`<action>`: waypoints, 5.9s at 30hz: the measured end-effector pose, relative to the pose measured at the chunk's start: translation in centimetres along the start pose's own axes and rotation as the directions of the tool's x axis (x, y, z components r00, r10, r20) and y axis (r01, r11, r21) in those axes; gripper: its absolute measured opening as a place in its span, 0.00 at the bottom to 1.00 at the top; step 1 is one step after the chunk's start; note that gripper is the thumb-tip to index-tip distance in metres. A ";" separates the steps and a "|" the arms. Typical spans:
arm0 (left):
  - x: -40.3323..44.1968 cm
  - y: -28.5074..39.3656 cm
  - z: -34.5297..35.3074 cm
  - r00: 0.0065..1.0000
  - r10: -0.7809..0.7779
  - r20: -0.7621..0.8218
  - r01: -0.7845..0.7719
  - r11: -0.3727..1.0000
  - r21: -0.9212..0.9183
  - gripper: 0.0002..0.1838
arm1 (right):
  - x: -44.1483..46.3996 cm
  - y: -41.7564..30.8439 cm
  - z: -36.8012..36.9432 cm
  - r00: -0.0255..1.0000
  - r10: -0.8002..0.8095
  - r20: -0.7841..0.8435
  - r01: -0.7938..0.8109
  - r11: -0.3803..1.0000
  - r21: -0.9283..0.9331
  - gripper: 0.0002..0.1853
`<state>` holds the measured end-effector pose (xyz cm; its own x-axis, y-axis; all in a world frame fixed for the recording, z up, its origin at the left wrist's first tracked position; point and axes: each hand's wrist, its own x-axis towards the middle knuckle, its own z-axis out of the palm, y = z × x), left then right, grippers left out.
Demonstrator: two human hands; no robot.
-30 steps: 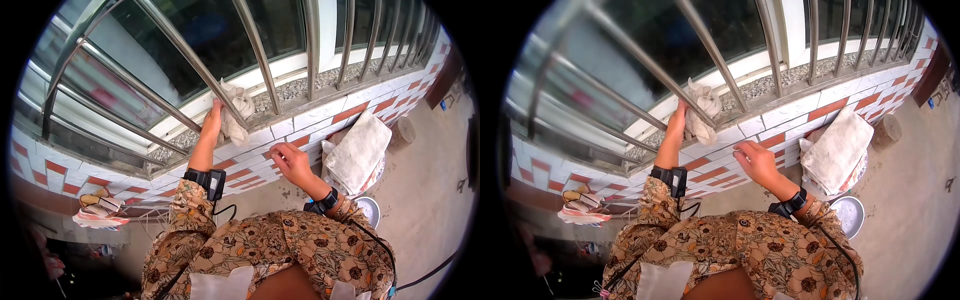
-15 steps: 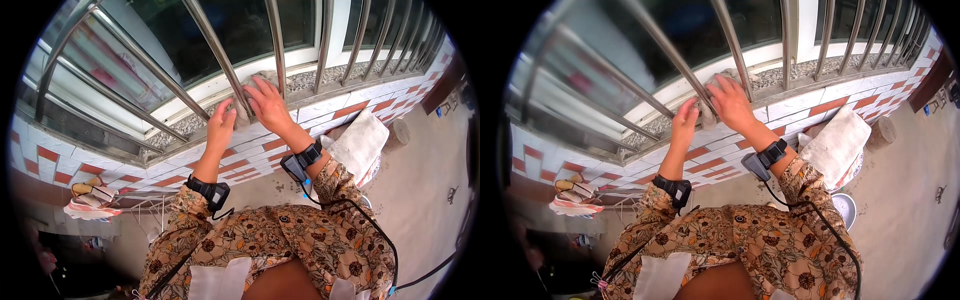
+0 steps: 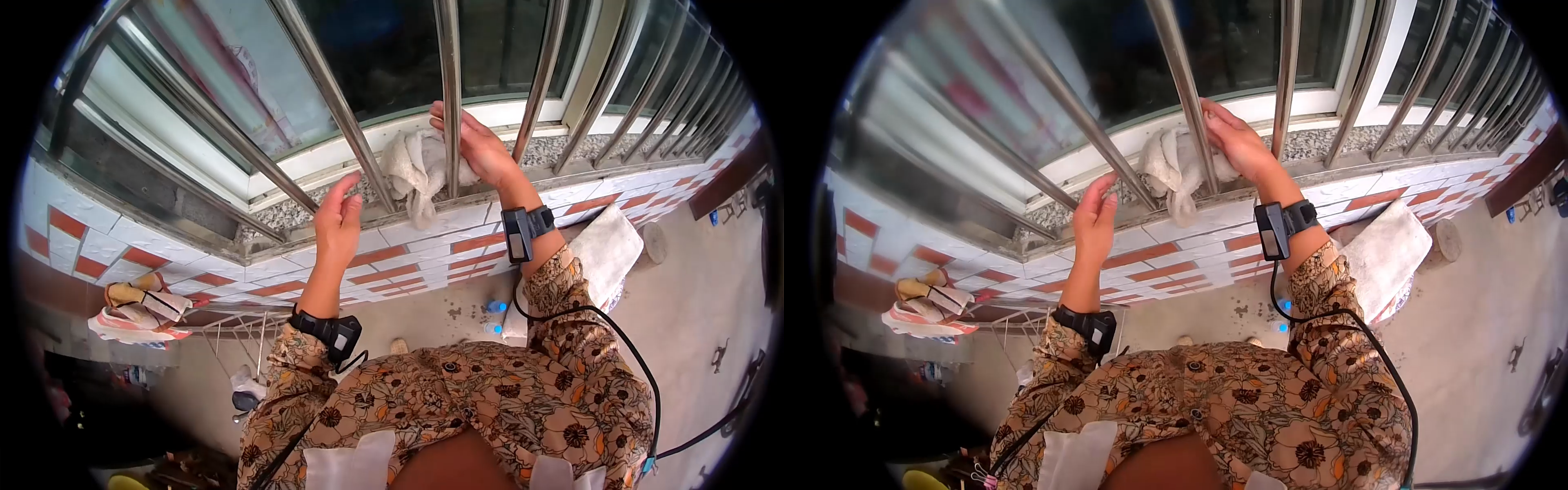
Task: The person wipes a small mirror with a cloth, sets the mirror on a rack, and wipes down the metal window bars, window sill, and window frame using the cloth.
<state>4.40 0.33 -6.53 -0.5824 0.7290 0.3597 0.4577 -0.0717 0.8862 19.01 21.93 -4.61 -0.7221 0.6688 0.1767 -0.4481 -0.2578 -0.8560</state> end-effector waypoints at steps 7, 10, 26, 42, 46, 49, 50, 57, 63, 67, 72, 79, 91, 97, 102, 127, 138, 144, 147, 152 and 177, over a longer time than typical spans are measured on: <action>5.8 -0.9 2.2 0.945 -0.135 0.297 0.240 0.905 -0.351 0.27 | -4.0 0.3 -0.6 0.957 -0.240 0.160 0.252 0.421 -0.871 0.15; 8.0 -0.3 2.0 0.759 -0.246 0.602 0.460 0.857 -0.231 0.31 | -1.7 0.3 -1.5 0.919 -0.176 0.353 0.395 0.425 -0.815 0.15; -0.3 -0.4 -2.8 0.949 -0.039 0.312 0.028 0.999 0.039 0.14 | -6.3 -1.5 0.4 0.995 -0.060 0.078 0.043 -0.447 -0.894 0.09; -3.8 -2.5 -10.5 0.918 -0.079 0.390 0.108 0.993 -0.053 0.12 | -14.4 -2.6 3.9 0.992 -0.079 0.095 0.045 -0.484 -0.874 0.24; -3.8 -2.9 -11.4 0.878 -0.073 0.474 0.115 0.992 -0.060 0.12 | -12.2 -0.2 10.4 0.951 -0.300 0.079 0.004 -0.245 -0.970 0.31; -3.5 -3.3 -11.7 0.867 -0.031 0.498 0.084 0.993 -0.084 0.12 | -5.8 3.0 8.5 0.951 -0.229 0.208 0.198 -0.066 -0.978 0.29; -3.3 -3.4 -11.6 0.863 -0.020 0.505 0.070 0.994 -0.079 0.12 | -4.1 3.0 7.2 0.936 -0.215 0.280 0.293 0.031 -0.956 0.28; -3.8 -3.8 -11.9 0.819 -0.045 0.572 0.100 0.993 -0.065 0.10 | -2.2 3.6 8.3 0.983 0.143 0.114 0.147 -0.241 -0.959 0.14; -3.7 -1.9 -13.9 0.818 0.072 0.570 -0.040 0.997 -0.069 0.10 | -1.4 3.9 9.0 0.978 0.174 -0.118 0.040 -0.706 -0.707 0.14; -5.1 -4.2 -16.7 0.842 0.076 0.533 -0.017 0.993 -0.114 0.10 | -4.1 4.0 11.0 0.960 0.250 -0.128 0.105 -0.743 -0.661 0.13; -6.1 -5.5 -18.5 0.850 -0.004 0.527 0.080 0.989 -0.121 0.10 | -11.1 5.8 12.2 0.928 0.247 -0.281 -0.090 -0.581 -0.809 0.16; -6.1 -7.5 -17.0 0.827 0.028 0.562 0.090 0.979 -0.181 0.10 | -13.5 -0.1 14.1 0.931 -0.283 -0.232 -0.229 0.042 -0.972 0.25; -6.4 -4.3 -10.3 0.805 -0.014 0.593 0.142 0.975 -0.170 0.09 | -8.5 10.0 10.3 0.753 -0.658 -0.015 -0.008 0.014 -1.000 0.36; -4.3 -2.1 -5.3 0.931 0.070 0.358 -0.053 0.997 -0.056 0.17 | -15.4 1.9 3.9 0.816 -0.570 0.098 0.089 -0.044 -0.995 0.32; 0.8 0.1 1.6 0.985 0.131 0.115 -0.108 0.976 -0.188 0.20 | -11.6 1.7 0.0 0.789 -0.603 0.119 0.051 -0.129 -0.990 0.36; -8.4 -0.5 -5.1 0.968 -0.171 0.181 0.190 0.978 -0.090 0.11 | -6.8 5.1 3.0 0.777 -0.619 -0.114 0.098 0.297 -0.950 0.30; -9.9 -1.7 -10.4 0.952 -0.123 0.281 0.155 0.984 -0.093 0.08 | -2.8 -16.0 13.6 0.222 -0.960 0.170 0.382 -0.075 -0.921 0.33; -10.0 -4.4 -11.6 0.960 -0.113 0.256 0.163 0.970 -0.181 0.07 | 0.8 -12.7 15.5 0.342 -0.932 -0.123 0.157 0.186 -0.970 0.34; -10.5 -4.3 -12.0 0.943 -0.159 0.291 0.198 0.974 -0.110 0.07 | -2.7 -3.1 9.3 0.545 -0.814 -0.201 -0.004 0.237 -0.971 0.33; -10.4 -2.3 -11.9 0.919 -0.082 0.385 0.149 0.978 -0.146 0.07 | -7.4 3.9 1.8 0.837 -0.480 -0.264 -0.255 0.085 -0.963 0.28; -7.9 1.9 -3.1 0.967 -0.051 0.249 0.107 0.970 -0.216 0.06 | 2.7 -35.8 14.7 0.636 -0.348 0.688 0.323 -0.690 -0.648 0.25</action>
<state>7.82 -7.72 -6.75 -0.4197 0.8781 0.2298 0.2365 -0.1386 0.9617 25.33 22.68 33.68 -0.6662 0.0354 0.7449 0.4170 0.8458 0.3328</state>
